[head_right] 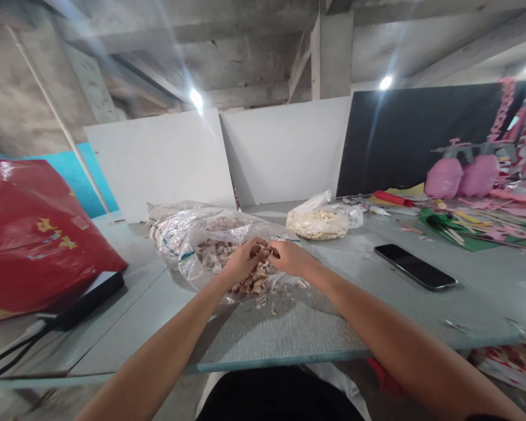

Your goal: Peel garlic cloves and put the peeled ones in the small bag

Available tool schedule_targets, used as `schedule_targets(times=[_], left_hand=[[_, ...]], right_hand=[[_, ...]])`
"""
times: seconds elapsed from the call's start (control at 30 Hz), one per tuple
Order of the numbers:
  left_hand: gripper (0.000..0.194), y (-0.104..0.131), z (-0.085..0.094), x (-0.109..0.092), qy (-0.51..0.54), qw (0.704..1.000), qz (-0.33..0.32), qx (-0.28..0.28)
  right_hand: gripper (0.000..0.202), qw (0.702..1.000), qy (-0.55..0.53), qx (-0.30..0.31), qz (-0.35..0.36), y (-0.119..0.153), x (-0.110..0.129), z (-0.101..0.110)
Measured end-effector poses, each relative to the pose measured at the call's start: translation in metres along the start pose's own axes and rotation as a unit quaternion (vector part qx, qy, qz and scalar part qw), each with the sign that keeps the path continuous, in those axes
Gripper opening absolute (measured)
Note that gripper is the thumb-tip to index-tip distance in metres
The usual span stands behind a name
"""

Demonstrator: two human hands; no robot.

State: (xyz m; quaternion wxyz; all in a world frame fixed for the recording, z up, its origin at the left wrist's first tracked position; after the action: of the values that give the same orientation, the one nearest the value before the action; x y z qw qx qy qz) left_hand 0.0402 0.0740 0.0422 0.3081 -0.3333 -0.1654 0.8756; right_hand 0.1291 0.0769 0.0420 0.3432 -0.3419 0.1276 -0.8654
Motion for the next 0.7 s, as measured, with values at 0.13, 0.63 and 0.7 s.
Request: schedule_targets(times=[0.13, 0.63, 0.7], left_hand=[[0.022, 0.0004, -0.002, -0.0004, -0.003, 1.0, -0.001, 0.008], [0.022, -0.0008, -0.0053, 0.0062, -0.04, 0.999, -0.007, 0.0], [0.022, -0.0009, -0.0051, 0.0065, -0.044, 0.999, -0.007, 0.001]], right_hand=[[0.016, 1.0, -0.006, 0.007, 0.001, -0.0007, -0.0005, -0.0017], [0.011, 1.0, -0.003, -0.002, 0.006, -0.0023, 0.0001, -0.0026], [0.012, 1.0, -0.002, -0.006, 0.009, -0.0021, 0.0, -0.0024]])
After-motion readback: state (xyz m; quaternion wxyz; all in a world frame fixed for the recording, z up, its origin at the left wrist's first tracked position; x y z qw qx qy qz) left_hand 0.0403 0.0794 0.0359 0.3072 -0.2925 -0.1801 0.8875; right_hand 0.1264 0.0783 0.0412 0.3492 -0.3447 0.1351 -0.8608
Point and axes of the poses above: each hand's wrist, its own y-axis away from the middle knuckle, its own z-axis out of the back of the hand, x = y × z, the point moved 9 cm from there along -y, towards the middle knuckle, and after that the axes turned 6 degrees about -y, right-handed, at the moved point
